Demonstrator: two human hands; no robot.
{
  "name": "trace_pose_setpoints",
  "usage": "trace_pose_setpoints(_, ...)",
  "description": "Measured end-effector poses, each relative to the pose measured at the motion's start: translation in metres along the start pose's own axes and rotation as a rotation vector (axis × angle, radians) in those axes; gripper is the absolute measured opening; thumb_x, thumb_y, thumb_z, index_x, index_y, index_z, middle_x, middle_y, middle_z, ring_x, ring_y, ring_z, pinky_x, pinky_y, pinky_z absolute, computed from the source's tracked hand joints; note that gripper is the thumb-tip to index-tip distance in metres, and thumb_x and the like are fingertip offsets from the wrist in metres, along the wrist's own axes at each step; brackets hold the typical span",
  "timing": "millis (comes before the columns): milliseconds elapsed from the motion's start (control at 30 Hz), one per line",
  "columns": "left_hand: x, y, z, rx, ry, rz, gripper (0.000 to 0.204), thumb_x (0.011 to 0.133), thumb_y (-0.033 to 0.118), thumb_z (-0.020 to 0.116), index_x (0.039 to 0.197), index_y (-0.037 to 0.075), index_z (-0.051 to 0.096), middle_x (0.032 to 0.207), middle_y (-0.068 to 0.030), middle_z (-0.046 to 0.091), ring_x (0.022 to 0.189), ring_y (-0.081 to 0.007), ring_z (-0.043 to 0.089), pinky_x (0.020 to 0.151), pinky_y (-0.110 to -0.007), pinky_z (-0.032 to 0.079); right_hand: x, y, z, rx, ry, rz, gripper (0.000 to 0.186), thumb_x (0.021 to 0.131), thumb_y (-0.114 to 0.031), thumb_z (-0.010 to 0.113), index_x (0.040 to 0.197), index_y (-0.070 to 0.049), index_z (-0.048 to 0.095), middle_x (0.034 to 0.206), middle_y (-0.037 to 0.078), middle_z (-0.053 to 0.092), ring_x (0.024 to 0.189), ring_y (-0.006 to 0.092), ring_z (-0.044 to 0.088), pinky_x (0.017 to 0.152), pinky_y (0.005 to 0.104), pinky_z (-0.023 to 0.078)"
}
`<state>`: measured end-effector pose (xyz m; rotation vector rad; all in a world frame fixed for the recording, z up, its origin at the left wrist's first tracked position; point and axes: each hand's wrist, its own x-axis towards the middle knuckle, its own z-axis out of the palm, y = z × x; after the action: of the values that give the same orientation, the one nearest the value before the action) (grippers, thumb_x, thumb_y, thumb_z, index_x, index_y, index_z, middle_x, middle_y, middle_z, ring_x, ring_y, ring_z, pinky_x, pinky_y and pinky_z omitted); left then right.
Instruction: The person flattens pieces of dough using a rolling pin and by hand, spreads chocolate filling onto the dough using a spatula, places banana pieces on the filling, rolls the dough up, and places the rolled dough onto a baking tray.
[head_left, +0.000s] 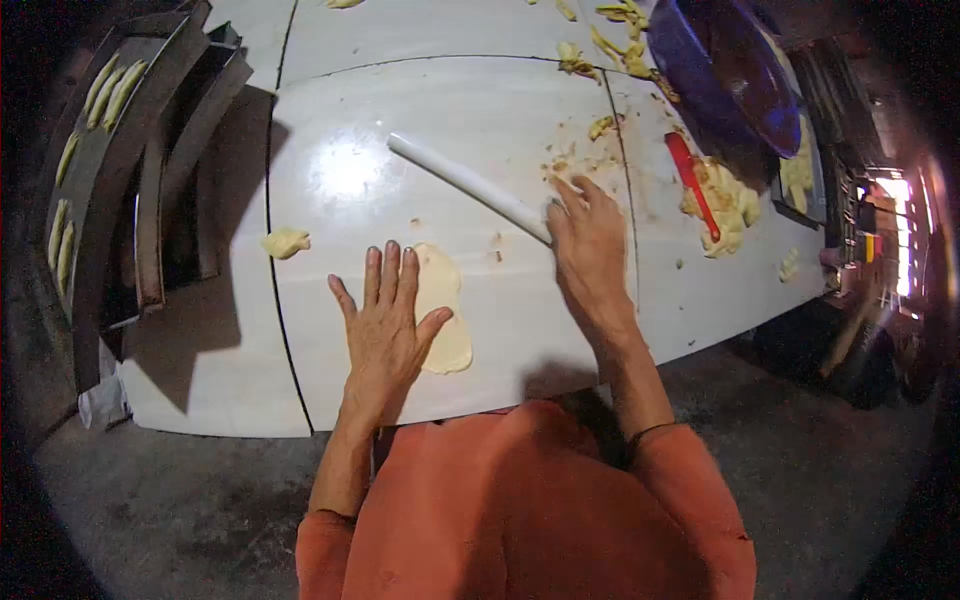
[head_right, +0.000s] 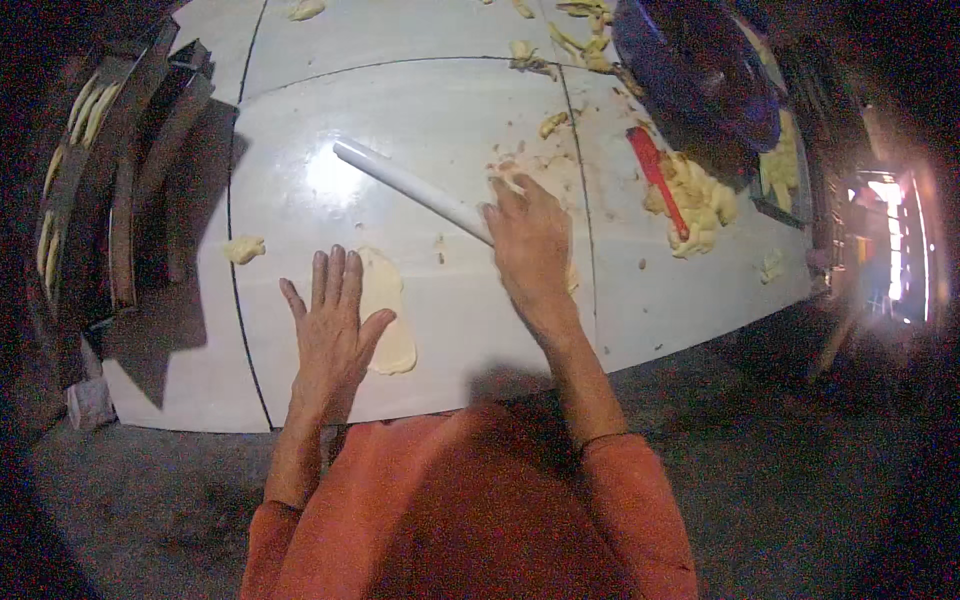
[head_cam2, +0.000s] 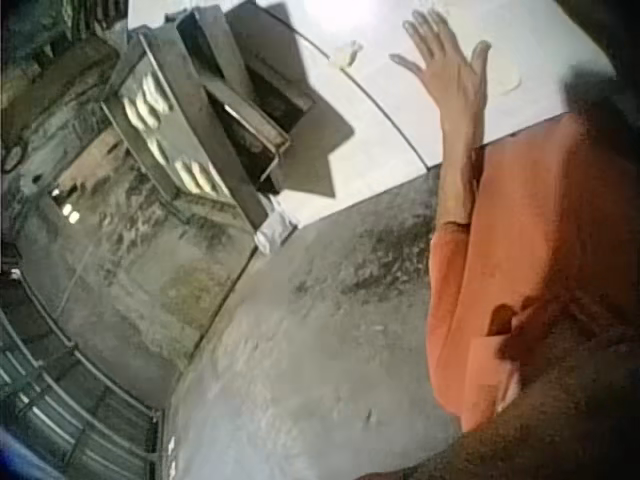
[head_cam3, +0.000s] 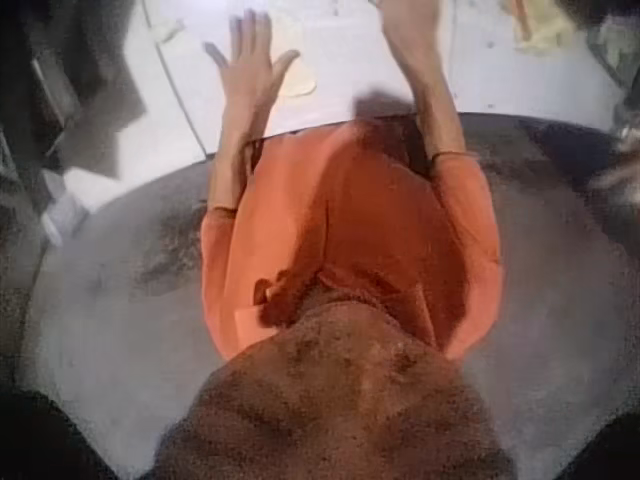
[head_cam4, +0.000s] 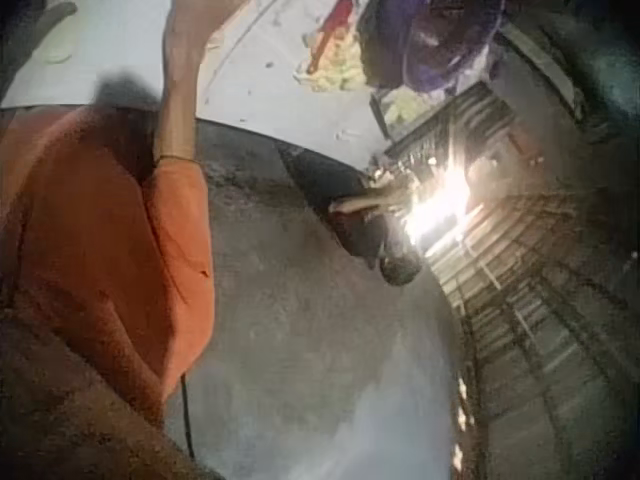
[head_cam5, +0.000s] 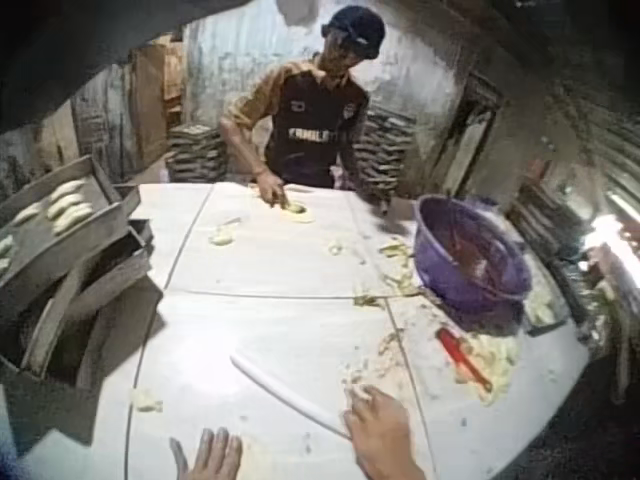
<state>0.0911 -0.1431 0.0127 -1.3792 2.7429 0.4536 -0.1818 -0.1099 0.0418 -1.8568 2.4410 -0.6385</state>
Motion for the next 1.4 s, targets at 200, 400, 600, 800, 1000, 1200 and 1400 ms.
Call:
trace_pose_setpoints(200,0.003,0.001,0.001,-0.035,0.023,0.046,0.085,0.100,0.057,0.050,0.160,0.000,0.027,0.167,-0.0246,0.022,0.157,-0.0415,0.013,0.117,-0.076,-0.001,-0.068,0.045,-0.043,0.048,-0.183,0.292,0.033,0.094,-0.025,0.069,0.118,-0.002,0.070,0.119,0.017,0.067,0.109,0.0366,0.063,0.094,0.0458,0.050)
trace_pose_setpoints(400,0.003,0.008,-0.002,-0.057,0.091,0.041,0.082,0.099,0.049,0.058,0.161,0.004,0.029,0.168,-0.0222,0.023,0.157,-0.0410,0.015,0.115,-0.078,0.005,-0.064,0.014,-0.062,0.292,-0.375,0.099,0.024,0.096,-0.022,0.067,0.110,-0.003,0.072,0.110,0.016,0.069,0.106,0.0328,0.065,0.093,0.0420,0.052)
trace_pose_setpoints(600,-0.018,0.070,-0.017,-0.178,0.158,0.180,0.077,0.090,0.037,0.072,0.152,0.003,0.043,0.160,-0.0200,0.038,0.150,-0.0388,0.032,0.118,-0.070,0.019,-0.059,0.020,-0.047,0.440,-0.405,-0.054,0.036,0.100,-0.028,0.060,0.126,-0.003,0.066,0.130,0.016,0.064,0.121,0.0347,0.058,0.105,0.0458,0.045)
trace_pose_setpoints(800,-0.012,0.155,0.036,-0.309,0.143,0.254,0.081,0.091,0.045,0.069,0.154,0.004,0.039,0.160,-0.0200,0.039,0.151,-0.0369,0.034,0.121,-0.066,0.019,-0.075,0.080,-0.054,0.451,-0.441,-0.321,0.075,0.098,-0.053,0.055,0.150,-0.001,0.046,0.152,0.018,0.052,0.142,0.0405,0.045,0.120,0.0510,0.031)
trace_pose_setpoints(1000,-0.024,0.174,0.066,-0.096,0.085,0.056,0.098,0.087,0.059,0.065,0.160,0.004,0.030,0.168,-0.0190,0.024,0.157,-0.0342,0.020,0.121,-0.069,0.013,-0.084,0.080,-0.014,0.157,-0.577,-0.677,0.095,0.092,-0.078,0.040,0.161,-0.013,0.032,0.165,0.012,0.035,0.154,0.0290,0.029,0.124,0.0652,0.005)
trace_pose_setpoints(1200,-0.039,0.189,0.071,-0.077,0.132,-0.015,0.095,0.091,0.065,0.058,0.161,0.007,0.029,0.169,-0.0170,0.022,0.157,-0.0326,0.021,0.120,-0.071,0.013,-0.069,0.089,-0.016,0.126,-0.558,-0.708,0.085,0.097,-0.074,0.035,0.159,-0.015,0.038,0.166,0.006,0.035,0.156,0.0264,0.024,0.123,0.0679,0.003)
trace_pose_setpoints(1400,-0.038,0.188,0.046,-0.045,0.044,0.007,0.090,0.092,0.056,0.064,0.160,0.007,0.032,0.166,-0.0178,0.030,0.154,-0.0347,0.029,0.118,-0.073,0.015,-0.075,0.103,-0.013,0.111,-0.490,-0.696,0.083,0.099,-0.071,0.035,0.158,-0.013,0.038,0.166,0.009,0.033,0.156,0.0284,0.023,0.123,0.0680,0.003)
